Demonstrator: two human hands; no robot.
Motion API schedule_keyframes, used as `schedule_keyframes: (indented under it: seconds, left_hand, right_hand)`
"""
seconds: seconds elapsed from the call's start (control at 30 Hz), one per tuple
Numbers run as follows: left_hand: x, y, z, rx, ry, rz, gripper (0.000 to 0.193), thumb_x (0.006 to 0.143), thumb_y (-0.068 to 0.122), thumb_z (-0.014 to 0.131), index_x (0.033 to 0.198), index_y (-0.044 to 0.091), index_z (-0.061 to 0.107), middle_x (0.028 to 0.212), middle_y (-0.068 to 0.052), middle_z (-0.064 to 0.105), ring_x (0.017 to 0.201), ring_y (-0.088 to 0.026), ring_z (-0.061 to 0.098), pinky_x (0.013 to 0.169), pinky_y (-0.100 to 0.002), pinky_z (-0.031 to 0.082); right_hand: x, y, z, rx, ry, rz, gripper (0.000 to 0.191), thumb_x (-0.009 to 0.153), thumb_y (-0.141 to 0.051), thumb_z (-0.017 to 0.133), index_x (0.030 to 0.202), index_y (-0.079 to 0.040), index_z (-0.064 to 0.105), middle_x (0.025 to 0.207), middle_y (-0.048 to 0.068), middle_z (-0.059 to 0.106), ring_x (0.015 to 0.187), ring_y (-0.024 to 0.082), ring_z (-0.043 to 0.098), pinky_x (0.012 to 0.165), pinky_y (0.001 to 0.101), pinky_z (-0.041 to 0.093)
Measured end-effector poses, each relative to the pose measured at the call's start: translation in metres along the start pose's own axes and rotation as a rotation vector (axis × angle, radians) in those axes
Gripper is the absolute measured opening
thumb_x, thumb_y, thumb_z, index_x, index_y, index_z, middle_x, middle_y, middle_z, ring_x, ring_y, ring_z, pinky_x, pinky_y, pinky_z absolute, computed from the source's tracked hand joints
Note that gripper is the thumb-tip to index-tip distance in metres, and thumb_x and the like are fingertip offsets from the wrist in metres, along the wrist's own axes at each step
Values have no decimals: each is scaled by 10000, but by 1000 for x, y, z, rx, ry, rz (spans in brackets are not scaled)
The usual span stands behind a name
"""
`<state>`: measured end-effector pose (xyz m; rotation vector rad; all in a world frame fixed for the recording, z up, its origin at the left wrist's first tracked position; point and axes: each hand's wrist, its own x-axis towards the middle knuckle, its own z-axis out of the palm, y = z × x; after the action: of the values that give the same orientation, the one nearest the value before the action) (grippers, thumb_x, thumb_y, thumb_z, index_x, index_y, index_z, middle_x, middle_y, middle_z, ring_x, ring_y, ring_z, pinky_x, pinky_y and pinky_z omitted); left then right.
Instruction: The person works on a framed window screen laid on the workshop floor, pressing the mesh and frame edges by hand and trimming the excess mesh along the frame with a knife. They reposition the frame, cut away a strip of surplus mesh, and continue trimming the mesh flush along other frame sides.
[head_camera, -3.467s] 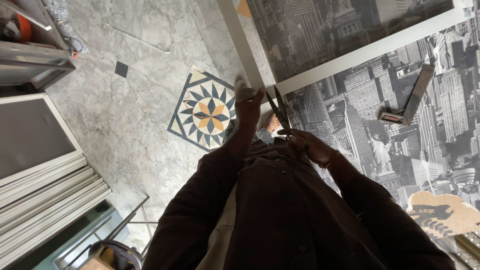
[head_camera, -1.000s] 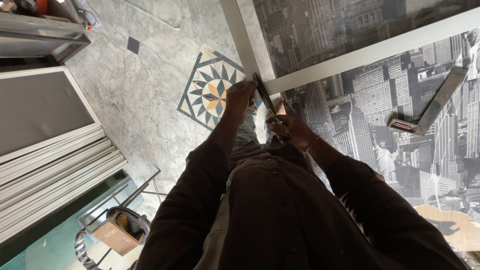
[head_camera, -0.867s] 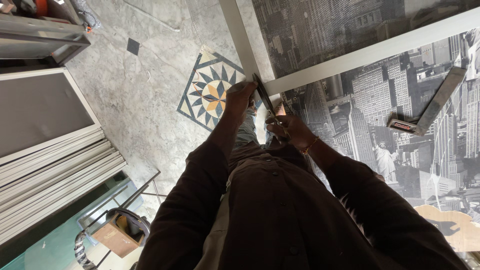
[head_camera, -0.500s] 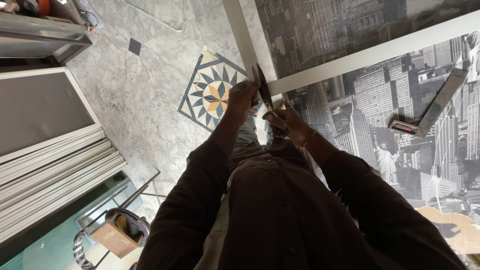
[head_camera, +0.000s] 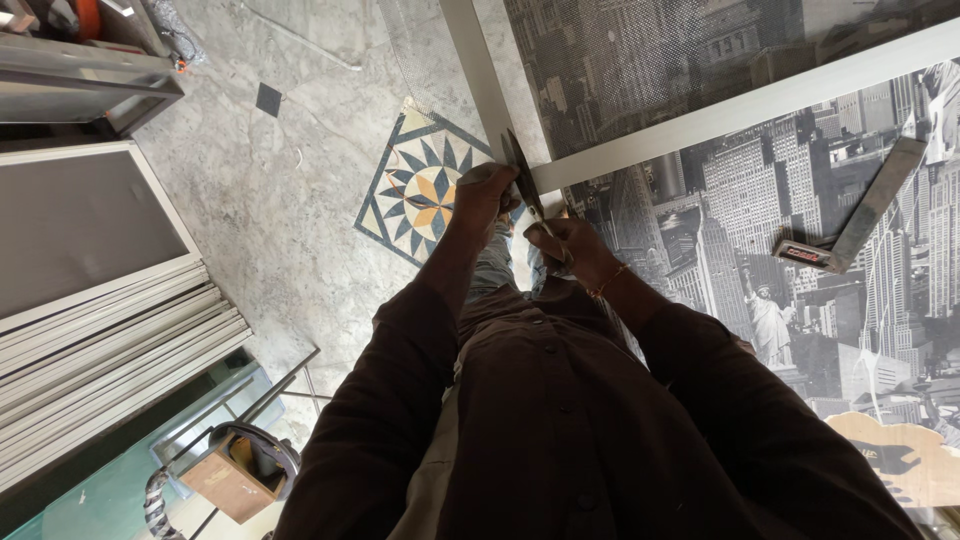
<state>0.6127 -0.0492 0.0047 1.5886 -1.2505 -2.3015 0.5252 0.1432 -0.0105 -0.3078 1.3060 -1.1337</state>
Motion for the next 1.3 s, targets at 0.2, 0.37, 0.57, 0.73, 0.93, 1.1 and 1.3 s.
schedule_keyframes:
  seconds: [0.2,0.37,0.57,0.73,0.93,1.1,1.3]
  left_hand:
    - [8,-5,-9,-47,-47,2,202,938,202,711,794,89,626,644,29,539,571,-83,543,657,-301,573]
    - [8,-8,-16,-84,-86,-21,128,938,186,706,865,91,660,660,42,539,573,-62,530,679,-290,587]
    - [5,-7,-20,-129,-135,5,161,951,172,722,861,69,636,691,19,553,598,-69,547,717,-295,609]
    - [3,-4,-20,-57,-116,13,174,956,194,710,861,64,643,691,20,545,600,-70,550,697,-292,603]
    - [0,-4,-25,-50,-108,17,188,952,192,723,827,88,628,657,34,520,578,-66,517,714,-309,608]
    - [-5,-1,-35,-60,-79,10,163,917,175,734,808,106,635,630,35,523,562,-80,513,733,-339,609]
    - [-12,8,-41,-68,-106,18,169,925,192,731,818,98,641,637,37,521,581,-81,517,747,-345,596]
  right_hand:
    - [-4,-15,6,-10,18,35,367,923,-413,723,928,-47,744,623,-21,616,521,54,570,478,249,450]
    - [1,-18,4,70,-60,19,399,968,-438,693,879,-49,694,628,-10,608,518,64,576,469,256,452]
    - [21,-24,7,81,-23,7,429,951,-469,699,859,-50,706,623,3,625,505,74,575,463,253,445]
    - [24,-33,11,55,-22,16,459,946,-503,695,860,-52,691,615,-3,619,504,66,584,460,242,456]
    - [20,-37,16,53,27,-1,432,933,-457,752,895,-28,716,612,-14,599,503,54,565,460,235,468]
    - [23,-39,24,-41,92,7,404,902,-410,780,909,-9,733,603,-1,613,493,58,577,459,248,490]
    - [29,-55,23,-11,68,17,378,900,-409,780,876,-36,724,615,0,615,505,72,578,473,249,460]
